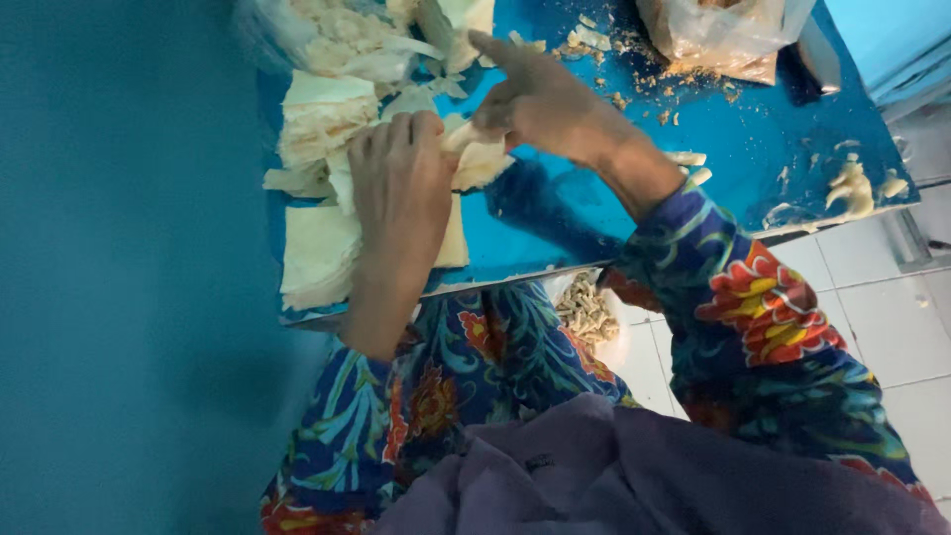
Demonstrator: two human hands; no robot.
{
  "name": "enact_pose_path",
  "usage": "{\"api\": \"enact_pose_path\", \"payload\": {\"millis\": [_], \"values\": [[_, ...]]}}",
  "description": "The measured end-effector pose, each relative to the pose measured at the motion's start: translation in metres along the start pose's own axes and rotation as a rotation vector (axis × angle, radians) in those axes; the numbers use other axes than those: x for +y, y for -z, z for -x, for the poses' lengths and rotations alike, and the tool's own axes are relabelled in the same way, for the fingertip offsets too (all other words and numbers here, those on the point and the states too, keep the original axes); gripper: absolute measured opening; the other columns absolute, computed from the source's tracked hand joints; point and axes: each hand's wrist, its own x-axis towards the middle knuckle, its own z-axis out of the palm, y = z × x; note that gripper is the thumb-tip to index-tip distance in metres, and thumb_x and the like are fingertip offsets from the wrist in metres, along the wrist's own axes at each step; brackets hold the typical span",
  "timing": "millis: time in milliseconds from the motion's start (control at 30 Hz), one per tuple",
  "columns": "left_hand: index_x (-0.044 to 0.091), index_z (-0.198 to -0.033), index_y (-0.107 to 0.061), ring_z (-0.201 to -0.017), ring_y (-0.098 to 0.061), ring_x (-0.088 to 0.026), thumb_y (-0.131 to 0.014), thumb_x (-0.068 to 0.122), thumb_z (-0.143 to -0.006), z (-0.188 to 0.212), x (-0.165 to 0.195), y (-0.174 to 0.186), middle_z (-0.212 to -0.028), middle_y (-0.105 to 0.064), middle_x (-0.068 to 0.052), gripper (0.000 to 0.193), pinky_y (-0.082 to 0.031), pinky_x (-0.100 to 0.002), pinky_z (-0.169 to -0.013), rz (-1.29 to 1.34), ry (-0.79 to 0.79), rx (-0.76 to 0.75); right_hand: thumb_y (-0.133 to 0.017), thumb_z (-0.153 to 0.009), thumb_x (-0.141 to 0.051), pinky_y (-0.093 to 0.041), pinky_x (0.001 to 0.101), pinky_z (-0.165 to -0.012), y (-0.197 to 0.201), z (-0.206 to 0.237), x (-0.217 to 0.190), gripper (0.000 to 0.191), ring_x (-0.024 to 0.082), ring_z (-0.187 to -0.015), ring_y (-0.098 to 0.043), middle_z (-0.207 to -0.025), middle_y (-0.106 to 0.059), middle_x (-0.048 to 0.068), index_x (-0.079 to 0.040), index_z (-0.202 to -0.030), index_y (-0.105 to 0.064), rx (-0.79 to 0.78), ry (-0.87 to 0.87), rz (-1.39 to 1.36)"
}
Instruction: The person sits at a blue work table and folds thin translucent sheets around a pinch of brown filling taken from a plastic bag, rolling each sheet by hand. The finished rolled pieces are set on the table beside a growing pile of completed rolls.
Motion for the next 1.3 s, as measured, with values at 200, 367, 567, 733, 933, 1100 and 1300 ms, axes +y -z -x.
{"api": "enact_pose_path", "payload": {"millis": [200, 367, 567, 733, 933, 1100, 1300], "values": [[0.005, -0.115, -0.059, -0.105, -0.063, -0.034, -0.081, 0.020, -0.086, 0.002, 0.001, -0.005, -0.105, -0.067, -0.013, 0.039, -0.041, -0.047, -0.099, 0.002, 0.031, -0.006, -0.069, -0.090, -0.004, -0.060, 0.0372, -0.066, 0.060, -0.006, -0.003, 0.062, 0.020, -0.079, -0.073, -0.104, -0.075, 0.009, -0.006, -0.150, -0.049, 0.137, 0.098, 0.527], [0.004, -0.123, -0.059, -0.110, -0.060, -0.034, -0.079, 0.019, -0.091, 0.000, 0.003, -0.001, -0.112, -0.065, -0.014, 0.041, -0.041, -0.050, -0.103, 0.004, 0.020, -0.011, -0.070, -0.083, -0.001, -0.055, 0.0435, -0.084, 0.096, 0.057, -0.044, 0.076, 0.028, -0.097, -0.070, -0.110, -0.074, 0.011, -0.004, -0.153, -0.039, 0.059, 0.527, 0.929], [0.009, -0.119, -0.066, -0.121, -0.056, -0.028, -0.073, 0.018, -0.099, 0.032, 0.049, 0.015, -0.121, -0.061, -0.006, 0.023, -0.036, -0.060, -0.118, 0.160, -0.182, -0.020, -0.071, -0.086, -0.001, -0.053, 0.0453, -0.096, 0.023, 0.140, -0.028, 0.079, 0.036, -0.115, -0.066, -0.119, -0.073, 0.013, -0.004, -0.155, -0.033, -0.068, 0.507, 0.794], [0.011, -0.112, -0.067, -0.134, -0.053, -0.028, -0.071, 0.018, -0.094, 0.053, 0.076, 0.008, -0.127, -0.062, -0.006, 0.019, -0.029, -0.069, -0.117, 0.226, -0.358, -0.134, -0.050, -0.094, 0.014, -0.053, 0.0402, -0.099, 0.039, 0.165, -0.023, 0.069, 0.027, -0.117, -0.069, -0.120, -0.072, 0.011, -0.007, -0.158, -0.034, 0.058, 0.229, 0.383], [0.011, -0.109, -0.065, -0.138, -0.053, -0.025, -0.070, 0.020, -0.099, 0.057, 0.067, 0.003, -0.127, -0.062, -0.003, 0.014, -0.030, -0.068, -0.122, 0.252, -0.391, -0.202, -0.042, -0.096, 0.021, -0.048, 0.0416, -0.107, 0.064, 0.197, -0.013, 0.064, 0.031, -0.122, -0.060, -0.132, -0.064, 0.016, -0.011, -0.150, -0.054, 0.358, 0.230, 0.590], [0.004, -0.132, -0.062, -0.125, -0.055, -0.028, -0.070, 0.028, -0.100, 0.059, 0.070, 0.003, -0.123, -0.060, -0.008, 0.041, -0.031, -0.067, -0.118, 0.265, -0.337, -0.241, -0.050, -0.089, 0.024, -0.037, 0.0415, -0.113, 0.102, 0.266, 0.039, 0.065, 0.028, -0.128, -0.047, -0.131, -0.058, 0.009, -0.016, -0.137, -0.071, 0.677, -0.050, 1.263], [0.006, -0.128, -0.062, -0.125, -0.052, -0.031, -0.070, 0.032, -0.100, 0.052, 0.072, -0.002, -0.123, -0.057, -0.011, 0.038, -0.033, -0.067, -0.117, 0.232, -0.362, -0.196, -0.055, -0.091, 0.019, -0.029, 0.0401, -0.113, 0.120, 0.312, 0.097, 0.064, 0.021, -0.125, -0.041, -0.120, -0.054, 0.003, -0.024, -0.134, -0.077, 0.670, -0.220, 1.540]]}}
